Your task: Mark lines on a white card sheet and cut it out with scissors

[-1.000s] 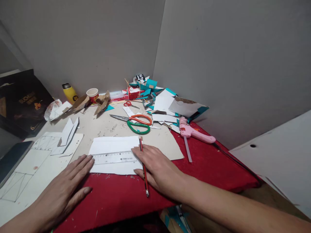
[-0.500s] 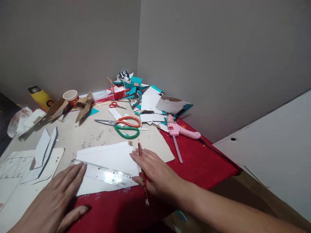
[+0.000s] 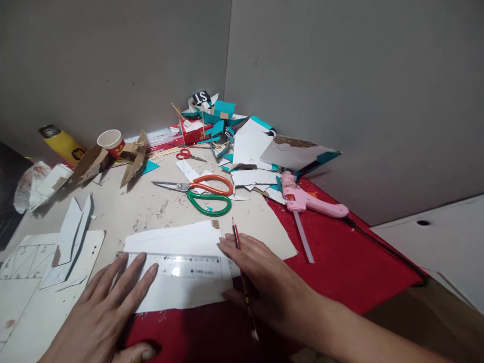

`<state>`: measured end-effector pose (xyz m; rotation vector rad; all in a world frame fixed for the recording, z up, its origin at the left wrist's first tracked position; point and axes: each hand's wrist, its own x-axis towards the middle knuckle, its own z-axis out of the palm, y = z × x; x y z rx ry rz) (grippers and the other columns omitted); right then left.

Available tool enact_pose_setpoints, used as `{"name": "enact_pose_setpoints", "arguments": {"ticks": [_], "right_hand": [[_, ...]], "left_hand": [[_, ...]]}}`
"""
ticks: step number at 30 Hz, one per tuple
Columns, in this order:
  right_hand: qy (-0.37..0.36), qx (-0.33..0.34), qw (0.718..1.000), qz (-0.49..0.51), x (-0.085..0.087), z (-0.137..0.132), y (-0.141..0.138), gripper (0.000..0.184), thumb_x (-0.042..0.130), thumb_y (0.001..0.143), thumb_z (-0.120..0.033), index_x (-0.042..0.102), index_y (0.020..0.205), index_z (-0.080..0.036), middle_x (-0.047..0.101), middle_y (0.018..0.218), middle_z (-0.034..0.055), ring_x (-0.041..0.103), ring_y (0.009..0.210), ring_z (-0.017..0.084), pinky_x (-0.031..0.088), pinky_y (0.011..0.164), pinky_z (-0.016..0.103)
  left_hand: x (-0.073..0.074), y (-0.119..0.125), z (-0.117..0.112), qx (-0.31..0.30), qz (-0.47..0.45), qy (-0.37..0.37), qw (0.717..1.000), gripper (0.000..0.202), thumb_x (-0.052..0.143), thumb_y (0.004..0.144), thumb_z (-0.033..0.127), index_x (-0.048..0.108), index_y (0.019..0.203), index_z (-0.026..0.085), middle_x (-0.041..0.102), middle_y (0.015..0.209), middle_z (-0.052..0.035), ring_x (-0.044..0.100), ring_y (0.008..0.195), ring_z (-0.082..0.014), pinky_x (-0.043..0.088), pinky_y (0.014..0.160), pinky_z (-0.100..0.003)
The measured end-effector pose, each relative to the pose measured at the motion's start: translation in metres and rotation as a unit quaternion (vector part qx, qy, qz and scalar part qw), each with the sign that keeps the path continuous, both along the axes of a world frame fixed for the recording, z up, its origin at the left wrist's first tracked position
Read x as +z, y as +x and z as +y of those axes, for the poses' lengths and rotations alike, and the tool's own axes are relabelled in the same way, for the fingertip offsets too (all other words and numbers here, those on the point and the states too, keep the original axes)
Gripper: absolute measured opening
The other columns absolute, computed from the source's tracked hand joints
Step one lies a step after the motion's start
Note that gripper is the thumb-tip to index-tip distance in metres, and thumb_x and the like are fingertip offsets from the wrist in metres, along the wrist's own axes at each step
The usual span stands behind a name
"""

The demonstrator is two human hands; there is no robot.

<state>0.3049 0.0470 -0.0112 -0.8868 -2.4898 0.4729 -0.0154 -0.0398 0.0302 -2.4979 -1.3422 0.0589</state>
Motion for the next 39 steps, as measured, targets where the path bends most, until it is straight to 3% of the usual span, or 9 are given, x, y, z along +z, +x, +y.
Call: {"name": "enact_pose_setpoints", "arguments": {"ticks": [7,13,26,39], "right_hand": [[-0.014,-0.005,0.999,0.03,0.0,-0.001,0.0,0.069,0.068,0.078,-0.019,0.037,0.14,-0.018,0.055,0.137,0.0198,0.046,0.133,0.031,0.043,0.106,0.053],[-0.018,-0.026,0.998,0.062,-0.004,0.0,0.0,0.071,0.067,0.082,-0.02,0.033,0.143,-0.015,0.049,0.141,0.0209,0.039,0.138,0.028,0.042,0.108,0.048],[0.024,-0.003,0.999,0.041,0.0,0.003,-0.004,0.057,0.064,0.086,-0.021,0.042,0.138,-0.012,0.057,0.134,0.0208,0.043,0.135,0.026,0.039,0.112,0.045],[0.032,-0.003,0.999,0.036,-0.004,0.001,-0.002,0.054,0.06,0.086,-0.016,0.044,0.138,-0.014,0.056,0.135,0.0182,0.045,0.134,0.026,0.044,0.109,0.043]], "left_hand": [[0.001,0.014,0.026,-0.032,0.003,0.008,0.999,0.092,0.048,0.077,0.076,0.046,0.142,0.012,0.055,0.14,-0.0162,0.053,0.123,-0.0358,0.034,0.098,-0.044],[0.001,0.018,0.037,-0.046,-0.012,0.008,0.999,0.09,0.044,0.077,0.077,0.053,0.135,0.009,0.062,0.131,-0.0223,0.063,0.106,-0.0348,0.031,0.094,-0.047],[-0.014,0.018,0.037,-0.036,-0.006,-0.007,0.999,0.096,0.048,0.077,0.075,0.037,0.145,0.008,0.06,0.131,-0.0253,0.06,0.109,-0.0359,0.028,0.097,-0.05],[-0.011,0.021,0.034,-0.034,-0.032,-0.013,0.999,0.097,0.046,0.074,0.08,0.042,0.144,0.013,0.057,0.133,-0.0256,0.055,0.113,-0.0382,0.03,0.096,-0.047]]}}
